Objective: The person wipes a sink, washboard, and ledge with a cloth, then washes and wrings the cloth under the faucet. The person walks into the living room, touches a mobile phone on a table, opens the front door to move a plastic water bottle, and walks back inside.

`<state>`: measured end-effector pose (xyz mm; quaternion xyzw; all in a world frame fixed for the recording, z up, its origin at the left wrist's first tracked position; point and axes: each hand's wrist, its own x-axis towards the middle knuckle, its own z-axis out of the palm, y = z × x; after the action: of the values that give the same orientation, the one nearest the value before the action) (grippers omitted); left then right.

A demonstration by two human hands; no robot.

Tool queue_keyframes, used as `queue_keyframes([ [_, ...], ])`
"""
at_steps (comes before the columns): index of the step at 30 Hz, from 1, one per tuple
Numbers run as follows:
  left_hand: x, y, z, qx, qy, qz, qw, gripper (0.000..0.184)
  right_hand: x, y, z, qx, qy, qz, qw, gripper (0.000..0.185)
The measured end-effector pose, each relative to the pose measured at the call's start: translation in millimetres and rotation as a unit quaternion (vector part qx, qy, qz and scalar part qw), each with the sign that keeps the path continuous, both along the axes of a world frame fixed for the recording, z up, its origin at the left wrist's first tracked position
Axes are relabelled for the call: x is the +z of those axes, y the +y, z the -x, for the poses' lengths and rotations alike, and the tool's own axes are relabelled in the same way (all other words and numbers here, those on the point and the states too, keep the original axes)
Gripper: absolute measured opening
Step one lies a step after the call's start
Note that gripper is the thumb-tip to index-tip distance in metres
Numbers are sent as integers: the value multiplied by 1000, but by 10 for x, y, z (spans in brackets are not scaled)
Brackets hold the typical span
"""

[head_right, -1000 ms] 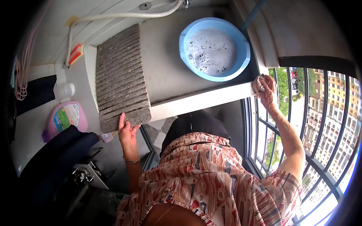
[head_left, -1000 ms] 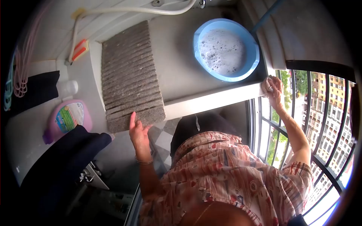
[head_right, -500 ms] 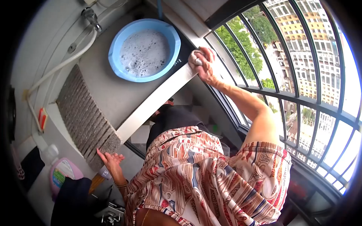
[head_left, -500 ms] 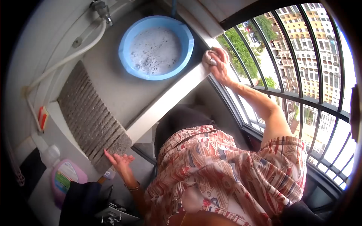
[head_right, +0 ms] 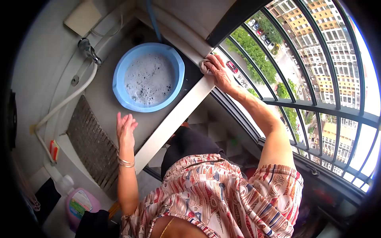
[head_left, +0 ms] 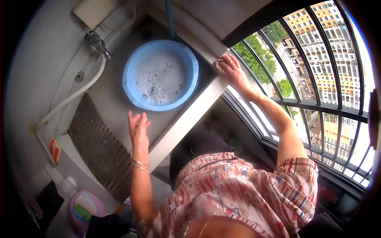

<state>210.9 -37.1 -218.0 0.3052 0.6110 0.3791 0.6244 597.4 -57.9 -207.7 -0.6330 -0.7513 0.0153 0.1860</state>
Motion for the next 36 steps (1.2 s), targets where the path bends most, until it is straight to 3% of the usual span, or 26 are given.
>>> queue_keyframes([
  [3,-272,300,-279,20,-11,41,999,73,-5,107,103,-24,-62,0,998,39],
  [4,-315,384,-362,20,-40,73,996,70,15,129,188,-112,91,58,988,31],
  [5,-431,418,-421,76,-83,75,991,53,61,199,290,-65,26,15,997,27],
  [7,-874,489,-380,111,-122,-16,986,43,131,353,408,-41,-79,-12,996,27],
  [9,-819,485,-397,120,-118,-41,985,41,38,550,426,-36,-98,5,995,30],
  [11,-710,434,-368,129,-114,-68,983,40,-11,692,500,-108,-128,-28,986,32],
  [13,-517,430,-336,139,-71,29,987,41,-21,934,490,-123,-122,-43,984,31],
  [15,-536,349,-273,155,-82,21,984,41,92,1150,556,-107,-96,-57,988,31],
  [16,-550,313,-245,159,-73,27,984,40,160,1272,613,-140,-20,-25,990,29],
  [19,-537,283,-157,173,-44,37,983,40,-5,1547,638,-108,-49,-80,990,25],
  [23,-367,250,-2,74,-105,33,991,58,139,1592,662,-98,-60,-58,992,26],
  [24,-323,303,-33,75,169,-101,978,59,180,1591,666,-94,-57,-76,991,28],
  [25,-293,315,-26,65,429,-226,872,59,185,1537,694,-93,-51,-92,990,29],
  [27,362,590,-320,6,418,-351,838,55,186,1497,698,-84,-53,-109,989,30],
  [29,525,980,-735,-103,338,-429,831,55,165,1437,712,-71,-54,-120,989,31],
  [30,529,1161,-1033,-104,278,-442,847,54,171,1438,716,-68,-53,-115,990,31],
  [32,388,1597,-1547,-137,268,-475,827,55,110,1513,690,-63,-49,-111,991,30],
  [34,198,1919,-1975,-159,167,-451,862,52,15,1550,616,-10,-120,-158,980,32],
  [36,250,2063,-2182,-202,202,-400,871,47,-40,1555,585,-11,-112,-135,984,31],
])
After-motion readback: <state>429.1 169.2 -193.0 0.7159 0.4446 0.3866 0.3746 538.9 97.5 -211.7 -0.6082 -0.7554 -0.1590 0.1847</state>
